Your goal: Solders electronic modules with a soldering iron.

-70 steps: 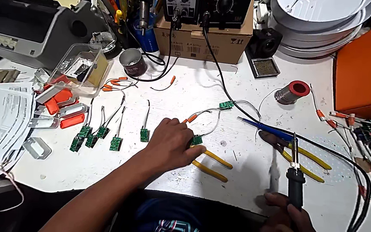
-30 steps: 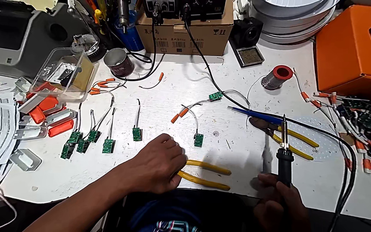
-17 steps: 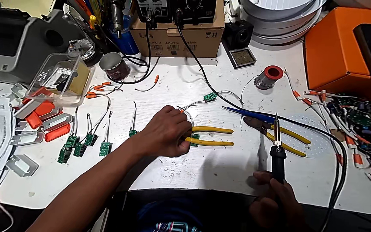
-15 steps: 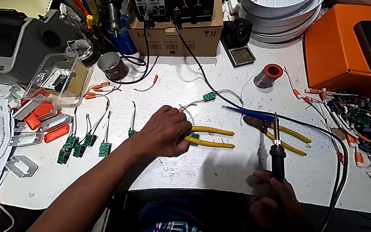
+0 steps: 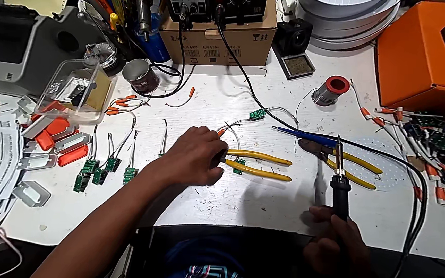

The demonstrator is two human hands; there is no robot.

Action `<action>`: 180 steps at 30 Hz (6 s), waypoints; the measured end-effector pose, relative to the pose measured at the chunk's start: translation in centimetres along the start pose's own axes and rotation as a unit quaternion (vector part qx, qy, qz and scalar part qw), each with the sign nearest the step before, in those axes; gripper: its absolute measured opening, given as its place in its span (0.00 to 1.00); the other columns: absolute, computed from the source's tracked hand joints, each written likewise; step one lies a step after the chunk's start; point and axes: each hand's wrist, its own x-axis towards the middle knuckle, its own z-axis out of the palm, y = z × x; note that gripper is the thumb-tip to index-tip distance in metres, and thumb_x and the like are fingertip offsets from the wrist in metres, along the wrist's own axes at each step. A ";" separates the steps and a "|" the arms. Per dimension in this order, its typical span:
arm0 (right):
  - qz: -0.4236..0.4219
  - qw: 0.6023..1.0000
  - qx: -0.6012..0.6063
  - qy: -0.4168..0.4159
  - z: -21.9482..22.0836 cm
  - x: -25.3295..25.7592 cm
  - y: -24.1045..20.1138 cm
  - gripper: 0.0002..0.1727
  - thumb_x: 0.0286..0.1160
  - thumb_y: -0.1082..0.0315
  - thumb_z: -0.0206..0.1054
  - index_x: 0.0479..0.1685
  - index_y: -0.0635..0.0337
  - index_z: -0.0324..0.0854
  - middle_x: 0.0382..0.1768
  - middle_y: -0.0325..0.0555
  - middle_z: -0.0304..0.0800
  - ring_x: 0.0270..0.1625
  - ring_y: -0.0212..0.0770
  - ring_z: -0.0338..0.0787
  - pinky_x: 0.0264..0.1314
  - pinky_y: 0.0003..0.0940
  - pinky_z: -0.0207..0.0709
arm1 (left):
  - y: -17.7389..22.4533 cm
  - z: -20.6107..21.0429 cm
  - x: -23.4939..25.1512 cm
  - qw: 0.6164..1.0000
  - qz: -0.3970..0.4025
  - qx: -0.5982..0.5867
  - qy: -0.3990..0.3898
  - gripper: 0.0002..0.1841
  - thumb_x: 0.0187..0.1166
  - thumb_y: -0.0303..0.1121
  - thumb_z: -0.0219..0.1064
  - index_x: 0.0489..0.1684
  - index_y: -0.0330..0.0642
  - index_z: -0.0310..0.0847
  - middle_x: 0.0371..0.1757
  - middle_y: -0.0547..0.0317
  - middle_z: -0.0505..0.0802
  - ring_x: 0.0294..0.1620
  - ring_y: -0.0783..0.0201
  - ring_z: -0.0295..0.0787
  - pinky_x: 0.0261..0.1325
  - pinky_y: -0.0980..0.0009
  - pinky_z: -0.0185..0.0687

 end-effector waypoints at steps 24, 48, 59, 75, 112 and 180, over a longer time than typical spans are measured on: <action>0.003 1.000 0.002 0.000 0.2 0.1 0.1 0.22 0.92 0.44 0.48 0.73 0.37 0.76 0.50 0.30 0.89 0.53 0.25 0.88 0.54 0.20 0.81 | -0.1 0.2 1.6 0.997 0.065 -0.008 0.034 0.15 0.74 0.52 0.71 0.41 0.51 0.93 0.35 0.69 0.90 0.43 0.66 0.83 0.53 0.61 0.72; -0.005 1.000 0.002 -0.002 0.3 0.1 0.3 0.23 0.91 0.43 0.48 0.74 0.37 0.75 0.51 0.29 0.88 0.54 0.23 0.87 0.56 0.19 0.79 | -3.5 -3.7 4.8 0.953 -0.286 -0.024 -0.097 0.10 0.79 0.43 0.70 0.37 0.48 0.86 0.31 0.57 0.90 0.37 0.52 0.89 0.41 0.42 0.79; -0.002 1.000 -0.004 -0.003 0.1 0.0 0.2 0.22 0.91 0.43 0.49 0.75 0.36 0.75 0.51 0.30 0.89 0.53 0.25 0.88 0.54 0.20 0.80 | -4.6 -4.1 2.3 0.969 -0.229 -0.014 -0.096 0.09 0.81 0.42 0.70 0.45 0.48 0.83 0.31 0.59 0.89 0.35 0.55 0.88 0.41 0.45 0.82; 0.011 1.000 -0.014 0.011 0.2 0.4 -0.2 0.21 0.91 0.45 0.50 0.76 0.35 0.74 0.52 0.29 0.90 0.52 0.26 0.89 0.52 0.21 0.82 | 6.6 3.1 -7.2 0.974 -0.042 -0.155 0.160 0.19 0.77 0.42 0.63 0.61 0.46 0.87 0.42 0.58 0.93 0.45 0.60 0.88 0.50 0.57 0.81; -0.017 0.913 -0.037 -0.406 7.0 12.8 1.8 0.39 0.49 0.65 0.72 0.74 0.52 0.75 0.59 0.41 0.82 0.59 0.41 0.83 0.58 0.45 0.78 | 6.8 6.7 -3.1 0.983 -0.042 0.075 0.161 0.37 0.78 0.71 0.53 0.70 0.52 0.86 0.33 0.54 0.86 0.32 0.53 0.82 0.34 0.58 0.74; 0.034 0.991 0.099 -0.083 -1.3 6.8 -1.3 0.16 0.90 0.56 0.60 0.69 0.41 0.83 0.55 0.34 0.93 0.57 0.32 0.92 0.60 0.27 0.86 | 7.5 4.8 -2.4 0.627 -0.104 -0.707 0.310 0.04 0.78 0.24 0.70 0.45 0.36 0.88 0.38 0.55 0.94 0.32 0.69 0.90 0.40 0.73 0.90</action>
